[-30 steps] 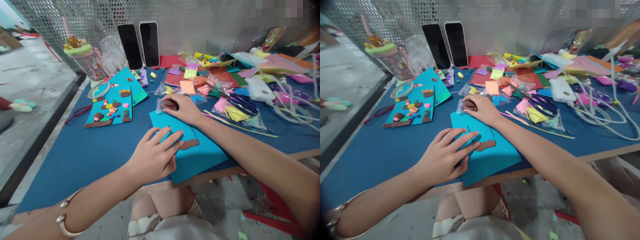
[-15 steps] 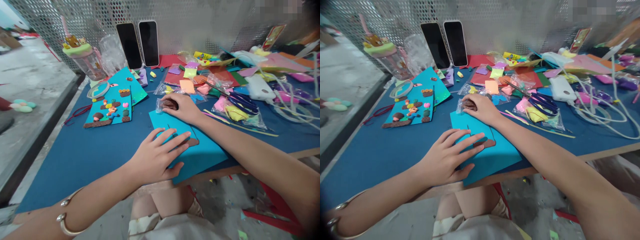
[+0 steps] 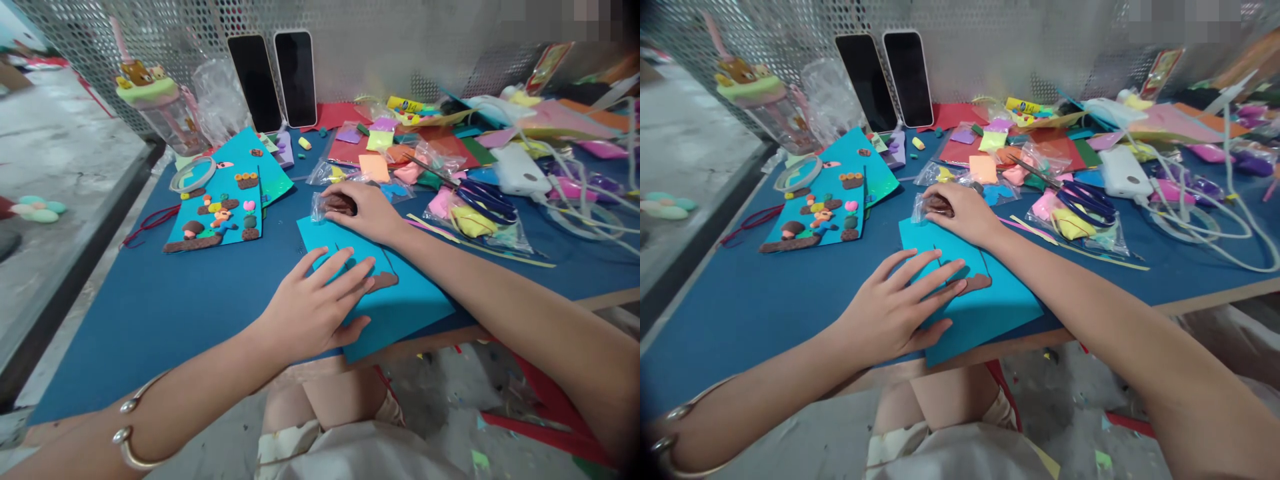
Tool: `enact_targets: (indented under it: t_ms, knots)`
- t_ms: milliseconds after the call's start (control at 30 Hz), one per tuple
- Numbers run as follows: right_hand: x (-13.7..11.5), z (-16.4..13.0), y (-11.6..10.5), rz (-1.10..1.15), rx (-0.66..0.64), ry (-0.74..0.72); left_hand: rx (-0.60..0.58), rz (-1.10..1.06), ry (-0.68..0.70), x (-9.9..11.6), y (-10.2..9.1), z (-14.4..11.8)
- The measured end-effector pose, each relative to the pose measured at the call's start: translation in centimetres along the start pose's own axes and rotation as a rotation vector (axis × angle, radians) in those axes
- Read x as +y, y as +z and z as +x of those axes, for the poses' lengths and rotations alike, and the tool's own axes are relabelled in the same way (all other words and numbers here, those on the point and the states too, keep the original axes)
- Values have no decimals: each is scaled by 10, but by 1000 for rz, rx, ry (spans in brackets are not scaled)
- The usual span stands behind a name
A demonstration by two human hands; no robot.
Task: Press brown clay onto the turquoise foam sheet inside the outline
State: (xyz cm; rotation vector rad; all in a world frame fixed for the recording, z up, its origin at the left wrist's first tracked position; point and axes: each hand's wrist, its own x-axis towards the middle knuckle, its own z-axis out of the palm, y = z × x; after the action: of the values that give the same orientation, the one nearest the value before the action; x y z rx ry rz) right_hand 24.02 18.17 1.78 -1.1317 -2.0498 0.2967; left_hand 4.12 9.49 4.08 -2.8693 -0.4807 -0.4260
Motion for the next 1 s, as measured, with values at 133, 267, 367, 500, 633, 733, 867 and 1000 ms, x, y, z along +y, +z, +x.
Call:
enact_targets:
  t_ms: [133,267,367,500,633,733,867,1000]
  knots:
    - [0,0,0,-4,1,-3,-25,-87,-68,-2,1,-1]
    - [0,0,0,-2,-6,4,-46,-165,-116,-4,1,0]
    - [0,0,1,7,-7,9,-59,-192,-142,-5,2,1]
    - [0,0,1,16,-10,15,-65,-179,-147,-5,3,-1]
    - [1,0,1,23,-10,7,-44,-124,-145,-5,4,-4]
    - [1,0,1,23,-9,2,-26,-116,-118,-6,4,-4]
    - [1,1,0,9,-17,5,-82,-138,-44,-5,3,-1]
    - [1,1,0,3,-28,13,-131,-138,-43,-5,3,3]
